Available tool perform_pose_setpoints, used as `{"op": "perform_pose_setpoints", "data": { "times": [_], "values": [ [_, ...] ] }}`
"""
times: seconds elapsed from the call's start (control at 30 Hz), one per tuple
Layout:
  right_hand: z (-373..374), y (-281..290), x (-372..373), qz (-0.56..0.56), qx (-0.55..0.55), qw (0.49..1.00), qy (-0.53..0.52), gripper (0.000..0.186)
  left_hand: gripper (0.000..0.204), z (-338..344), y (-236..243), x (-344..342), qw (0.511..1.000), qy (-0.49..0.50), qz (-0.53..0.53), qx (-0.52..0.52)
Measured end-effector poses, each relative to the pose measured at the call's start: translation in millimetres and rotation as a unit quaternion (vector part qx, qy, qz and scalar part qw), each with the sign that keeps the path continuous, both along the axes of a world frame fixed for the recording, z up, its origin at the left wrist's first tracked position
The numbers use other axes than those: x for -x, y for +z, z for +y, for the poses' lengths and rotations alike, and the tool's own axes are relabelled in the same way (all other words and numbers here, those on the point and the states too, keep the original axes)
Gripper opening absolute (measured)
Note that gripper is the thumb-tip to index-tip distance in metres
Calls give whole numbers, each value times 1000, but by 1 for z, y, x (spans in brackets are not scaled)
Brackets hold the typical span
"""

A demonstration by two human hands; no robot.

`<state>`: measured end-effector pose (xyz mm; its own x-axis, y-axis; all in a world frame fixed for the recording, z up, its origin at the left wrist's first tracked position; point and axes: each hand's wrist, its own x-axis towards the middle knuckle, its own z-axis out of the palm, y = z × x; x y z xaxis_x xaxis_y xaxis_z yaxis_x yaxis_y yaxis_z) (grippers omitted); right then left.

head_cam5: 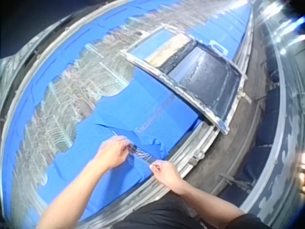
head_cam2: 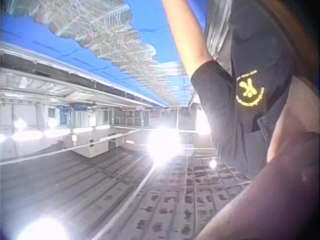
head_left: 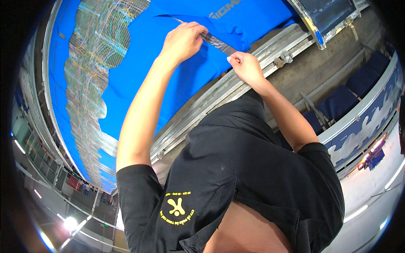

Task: The person aligns a blue t-shirt on a screen-printing table, then uses a squeegee to pull ink across the screen repeatedly. The person adjusts the shirt position and continues printing multiple shirts in sequence.

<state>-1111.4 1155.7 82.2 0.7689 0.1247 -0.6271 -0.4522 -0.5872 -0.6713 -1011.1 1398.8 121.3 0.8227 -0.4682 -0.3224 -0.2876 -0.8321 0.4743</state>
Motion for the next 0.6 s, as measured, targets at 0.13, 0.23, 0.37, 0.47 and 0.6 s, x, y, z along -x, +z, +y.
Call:
{"op": "perform_pose_setpoints", "data": {
  "times": [0.13, 0.23, 0.37, 0.47, 0.6],
  "values": [
    [2, 0, 5, -19, -1, 999, -30, 27, 35, 13, -4, 46, 990, 57, -125, -20],
    [1, -6, 9, -72, 31, 997, -9, 25, 52, 6, -12, 93, 988, 41, -131, -69],
    [3, 8, 11, -169, 106, 978, 60, 25, 74, -27, -37, 146, 988, 46, -121, -87],
    [8, 29, 9, -236, 123, 959, 102, 27, 76, -50, -43, 177, 993, 48, -97, -42],
    [28, 28, 1, -410, 40, 888, 207, 44, 70, -65, -36, 192, 999, 32, -28, -27]
  ]
}}
